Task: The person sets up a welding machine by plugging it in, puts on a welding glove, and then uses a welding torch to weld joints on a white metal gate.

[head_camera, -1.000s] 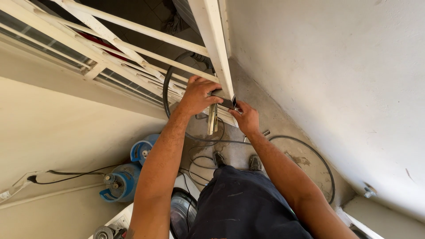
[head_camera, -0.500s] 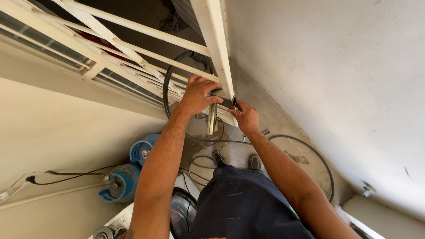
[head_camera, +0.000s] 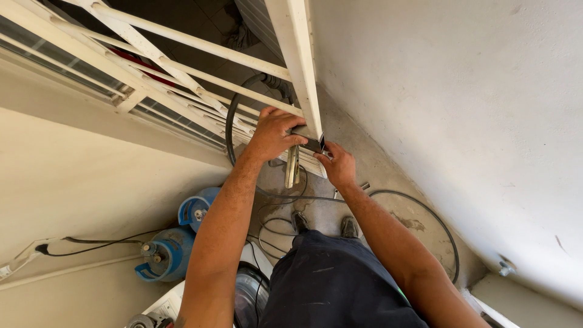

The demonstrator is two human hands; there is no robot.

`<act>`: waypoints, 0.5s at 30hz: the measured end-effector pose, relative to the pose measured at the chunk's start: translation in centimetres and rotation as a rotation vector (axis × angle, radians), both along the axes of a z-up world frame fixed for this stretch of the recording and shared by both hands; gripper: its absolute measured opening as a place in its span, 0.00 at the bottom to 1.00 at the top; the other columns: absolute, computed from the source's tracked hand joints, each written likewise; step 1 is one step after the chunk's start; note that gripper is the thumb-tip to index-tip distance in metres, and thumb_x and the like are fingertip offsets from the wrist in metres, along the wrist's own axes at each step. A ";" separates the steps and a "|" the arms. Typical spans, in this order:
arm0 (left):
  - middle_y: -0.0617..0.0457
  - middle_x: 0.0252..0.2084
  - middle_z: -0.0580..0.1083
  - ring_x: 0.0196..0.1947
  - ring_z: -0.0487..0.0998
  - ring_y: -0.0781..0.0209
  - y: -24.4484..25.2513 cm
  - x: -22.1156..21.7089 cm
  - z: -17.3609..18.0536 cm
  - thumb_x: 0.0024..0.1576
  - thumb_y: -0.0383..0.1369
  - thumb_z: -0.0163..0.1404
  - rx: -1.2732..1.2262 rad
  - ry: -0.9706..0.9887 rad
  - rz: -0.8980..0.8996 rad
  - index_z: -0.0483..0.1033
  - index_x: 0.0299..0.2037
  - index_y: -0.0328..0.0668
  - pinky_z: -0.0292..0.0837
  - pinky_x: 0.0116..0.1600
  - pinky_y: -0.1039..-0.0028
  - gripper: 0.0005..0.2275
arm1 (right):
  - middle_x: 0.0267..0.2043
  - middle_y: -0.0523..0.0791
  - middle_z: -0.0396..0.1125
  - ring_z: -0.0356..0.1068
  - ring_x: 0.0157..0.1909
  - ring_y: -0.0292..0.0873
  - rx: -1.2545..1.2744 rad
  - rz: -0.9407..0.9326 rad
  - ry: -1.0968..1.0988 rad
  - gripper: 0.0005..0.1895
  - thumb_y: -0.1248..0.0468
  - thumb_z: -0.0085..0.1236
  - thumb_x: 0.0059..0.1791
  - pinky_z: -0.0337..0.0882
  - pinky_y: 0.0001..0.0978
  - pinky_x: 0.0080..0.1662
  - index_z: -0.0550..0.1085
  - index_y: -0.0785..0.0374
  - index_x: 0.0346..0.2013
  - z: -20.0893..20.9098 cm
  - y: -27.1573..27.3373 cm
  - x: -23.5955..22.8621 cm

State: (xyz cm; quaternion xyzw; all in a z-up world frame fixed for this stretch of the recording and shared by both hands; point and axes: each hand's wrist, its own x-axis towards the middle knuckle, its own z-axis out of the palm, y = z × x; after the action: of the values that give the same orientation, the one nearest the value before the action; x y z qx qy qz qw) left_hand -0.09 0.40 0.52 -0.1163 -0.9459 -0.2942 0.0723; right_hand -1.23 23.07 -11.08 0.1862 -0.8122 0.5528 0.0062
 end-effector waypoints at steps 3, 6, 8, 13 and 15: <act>0.60 0.48 0.81 0.56 0.77 0.58 -0.1 0.1 -0.4 0.54 0.55 0.61 0.007 -0.010 0.000 0.79 0.54 0.59 0.48 0.71 0.51 0.22 | 0.42 0.55 0.75 0.76 0.47 0.61 -0.004 0.002 -0.010 0.23 0.58 0.74 0.44 0.80 0.46 0.45 0.78 0.65 0.49 -0.1 0.0 0.2; 0.62 0.49 0.81 0.57 0.76 0.60 -0.1 0.0 -0.5 0.53 0.56 0.60 -0.004 -0.022 0.005 0.78 0.54 0.62 0.47 0.71 0.52 0.22 | 0.42 0.55 0.75 0.76 0.47 0.60 0.001 0.002 0.002 0.22 0.58 0.74 0.44 0.80 0.46 0.45 0.78 0.65 0.49 -0.3 -0.1 0.0; 0.62 0.49 0.81 0.57 0.76 0.59 0.1 0.2 -0.4 0.54 0.56 0.60 -0.003 -0.031 0.007 0.78 0.54 0.62 0.47 0.72 0.51 0.21 | 0.42 0.54 0.75 0.76 0.47 0.59 0.007 0.003 0.012 0.22 0.58 0.74 0.44 0.81 0.45 0.45 0.79 0.64 0.49 -0.5 0.1 0.2; 0.60 0.49 0.80 0.58 0.75 0.58 0.3 0.1 0.4 0.57 0.52 0.60 0.014 -0.018 -0.007 0.78 0.56 0.61 0.48 0.72 0.50 0.19 | 0.42 0.54 0.75 0.77 0.46 0.59 0.053 0.009 0.029 0.22 0.56 0.73 0.46 0.81 0.46 0.45 0.78 0.64 0.49 -0.4 0.1 0.0; 0.61 0.50 0.80 0.59 0.75 0.59 0.4 0.1 0.4 0.56 0.52 0.60 0.011 -0.028 -0.002 0.77 0.56 0.62 0.47 0.72 0.50 0.20 | 0.42 0.54 0.75 0.77 0.46 0.59 0.050 0.004 0.022 0.22 0.57 0.73 0.46 0.81 0.46 0.45 0.78 0.65 0.50 -0.7 0.2 0.0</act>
State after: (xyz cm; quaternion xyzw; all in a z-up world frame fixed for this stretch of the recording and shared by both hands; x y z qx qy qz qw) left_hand 0.02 0.79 0.94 -0.1129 -0.9450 -0.3012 0.0596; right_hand -1.27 23.25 -11.74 0.1940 -0.8252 0.5304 0.0091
